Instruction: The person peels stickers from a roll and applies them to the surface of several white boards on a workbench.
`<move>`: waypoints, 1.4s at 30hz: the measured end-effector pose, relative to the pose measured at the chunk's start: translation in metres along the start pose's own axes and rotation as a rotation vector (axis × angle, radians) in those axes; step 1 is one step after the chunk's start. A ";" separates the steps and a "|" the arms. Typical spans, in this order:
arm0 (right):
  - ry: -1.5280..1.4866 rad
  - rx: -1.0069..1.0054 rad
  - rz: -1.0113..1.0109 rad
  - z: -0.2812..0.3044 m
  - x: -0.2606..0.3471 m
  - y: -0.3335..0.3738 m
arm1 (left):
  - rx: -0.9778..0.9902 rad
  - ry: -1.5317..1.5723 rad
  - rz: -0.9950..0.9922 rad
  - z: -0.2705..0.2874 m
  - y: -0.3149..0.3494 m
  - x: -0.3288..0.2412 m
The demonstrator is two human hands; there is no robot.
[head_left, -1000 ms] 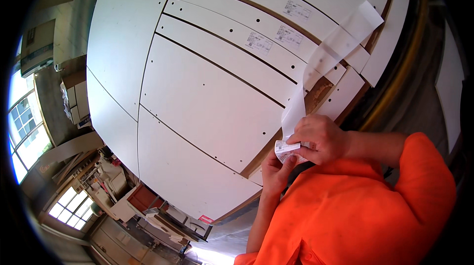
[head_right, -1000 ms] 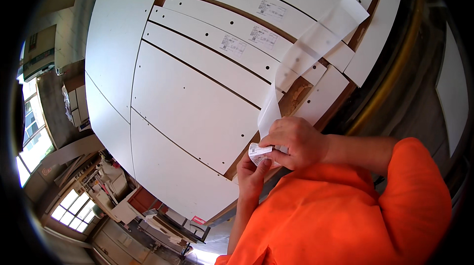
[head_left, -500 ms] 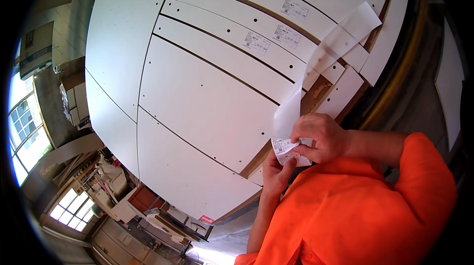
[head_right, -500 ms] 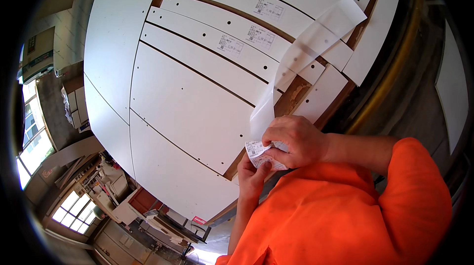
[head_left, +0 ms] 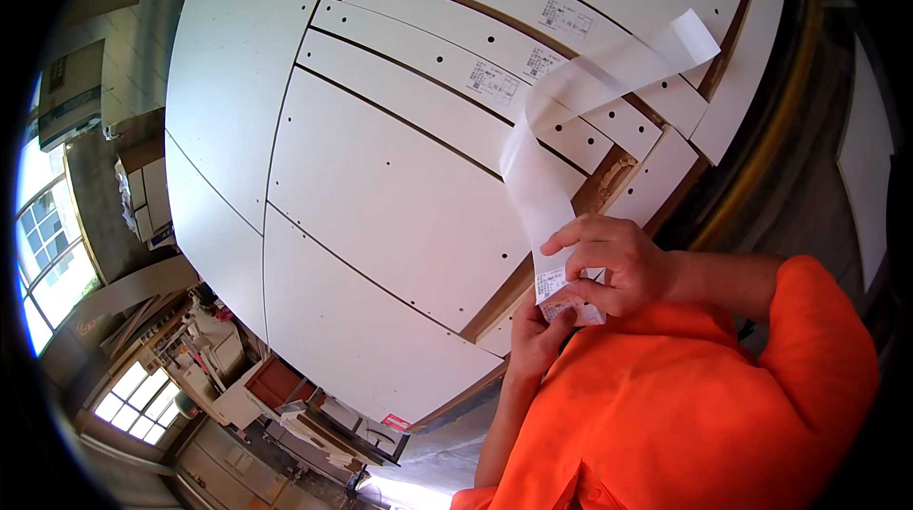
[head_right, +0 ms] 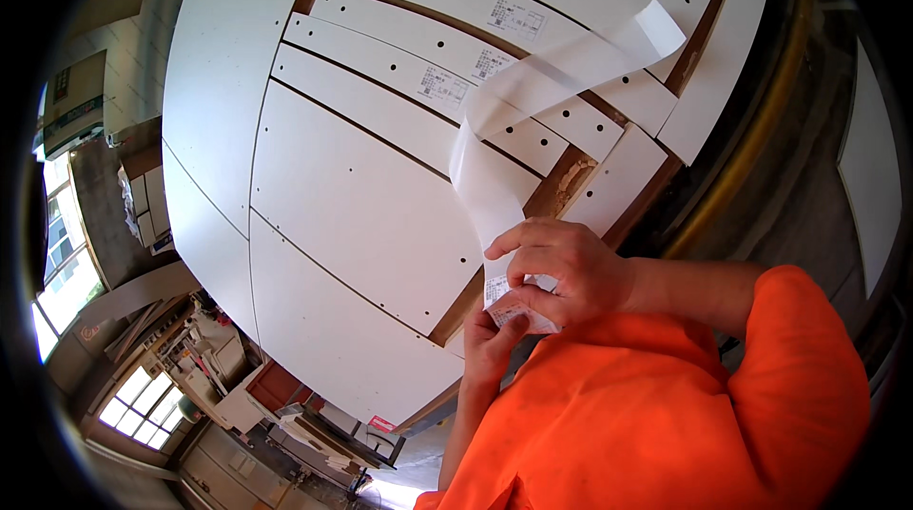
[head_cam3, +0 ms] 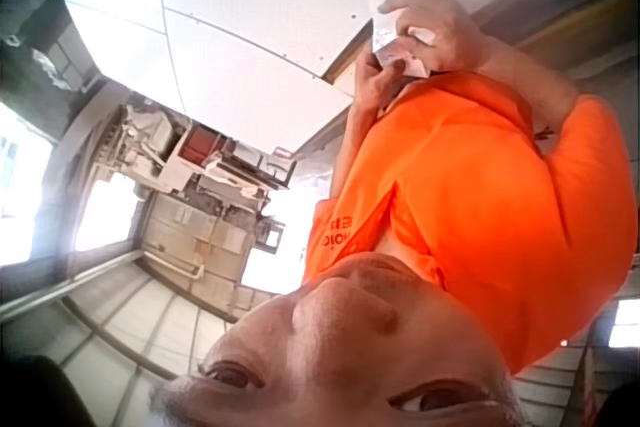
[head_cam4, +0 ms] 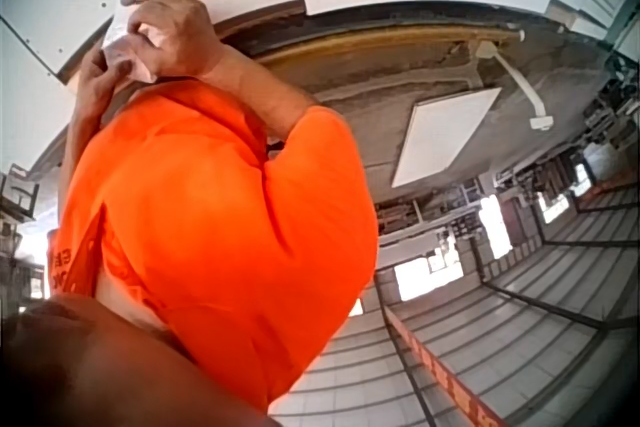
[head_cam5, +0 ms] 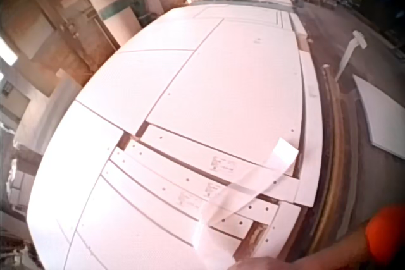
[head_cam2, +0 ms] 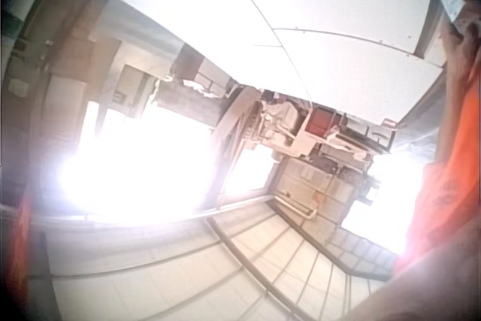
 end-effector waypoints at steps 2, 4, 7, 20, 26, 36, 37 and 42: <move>-0.007 0.000 -0.001 0.001 0.002 -0.001 | 0.001 -0.004 0.007 -0.001 0.000 -0.001; -0.013 -0.002 -0.003 0.001 0.002 -0.001 | 0.002 -0.017 0.006 -0.002 0.000 -0.001; -0.025 -0.007 -0.001 0.001 0.002 0.000 | 0.004 -0.038 0.015 -0.001 0.001 0.000; -0.052 -0.001 0.016 0.002 0.003 0.000 | 0.026 -0.078 0.057 -0.002 0.002 0.006; -0.062 -0.018 -0.001 0.004 0.008 0.000 | 0.065 -0.130 0.066 -0.006 0.005 0.007; -0.125 -0.020 0.011 0.010 0.019 0.000 | 0.196 -0.274 0.057 -0.011 0.012 0.021; -0.136 -0.028 0.009 0.011 0.020 0.000 | 0.216 -0.311 0.062 -0.013 0.013 0.022; -0.216 -0.085 -0.022 0.020 0.023 -0.005 | 0.217 -0.356 0.074 -0.028 0.015 0.017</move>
Point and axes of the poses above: each hand's wrist, its own y-axis away from the middle knuckle, its own z-axis out of the back of the hand, x = y × z, the point moved 7 cm from there along -y, towards the middle knuckle, and after that the axes turned 7 degrees about -y, right-handed, at the moved point
